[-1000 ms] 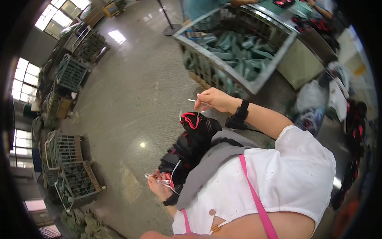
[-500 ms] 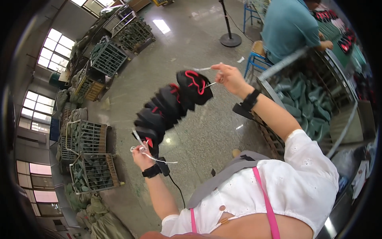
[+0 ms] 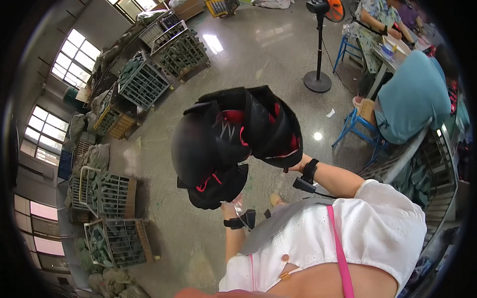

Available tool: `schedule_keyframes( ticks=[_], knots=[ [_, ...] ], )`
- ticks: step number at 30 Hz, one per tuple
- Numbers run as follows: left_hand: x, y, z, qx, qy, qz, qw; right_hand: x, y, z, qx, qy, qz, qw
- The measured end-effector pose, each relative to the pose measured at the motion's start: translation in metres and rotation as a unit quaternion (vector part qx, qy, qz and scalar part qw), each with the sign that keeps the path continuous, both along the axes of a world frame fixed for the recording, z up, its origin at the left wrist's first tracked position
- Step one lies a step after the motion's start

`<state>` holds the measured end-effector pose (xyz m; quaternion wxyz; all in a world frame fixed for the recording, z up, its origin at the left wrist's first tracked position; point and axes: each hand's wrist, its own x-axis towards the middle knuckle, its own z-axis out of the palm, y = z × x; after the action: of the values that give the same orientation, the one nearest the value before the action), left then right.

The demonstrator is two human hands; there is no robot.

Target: The recorder takes shoe upper components out of a large bag, arranges them on a table, and uses a string to bundle them together for further processing.

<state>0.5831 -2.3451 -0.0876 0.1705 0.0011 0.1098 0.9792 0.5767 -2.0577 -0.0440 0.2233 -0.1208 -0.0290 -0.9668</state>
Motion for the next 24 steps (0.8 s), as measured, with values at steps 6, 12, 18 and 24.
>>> schedule_keyframes(
  ticks=[6, 12, 18, 24],
  knots=[
    [-0.164, 0.029, 0.017, -0.334, 0.216, 0.027, 0.917, -0.158, 0.035, 0.008, 0.038, -0.010, -0.017, 0.999],
    [-0.340, 0.093, 0.051, -0.602, 0.445, 0.078, 0.658, -0.286, 0.126, -0.006, 0.063, 0.007, -0.038, 0.997],
    [-0.501, 0.164, 0.052, -0.710, 0.451, 0.073, 0.535, -0.414, 0.205, -0.010, 0.074, 0.030, -0.044, 0.996],
    [-0.643, 0.227, 0.072, -0.752, 0.526, 0.148, 0.369, -0.542, 0.264, -0.015, 0.108, 0.005, -0.047, 0.993]
  ],
)
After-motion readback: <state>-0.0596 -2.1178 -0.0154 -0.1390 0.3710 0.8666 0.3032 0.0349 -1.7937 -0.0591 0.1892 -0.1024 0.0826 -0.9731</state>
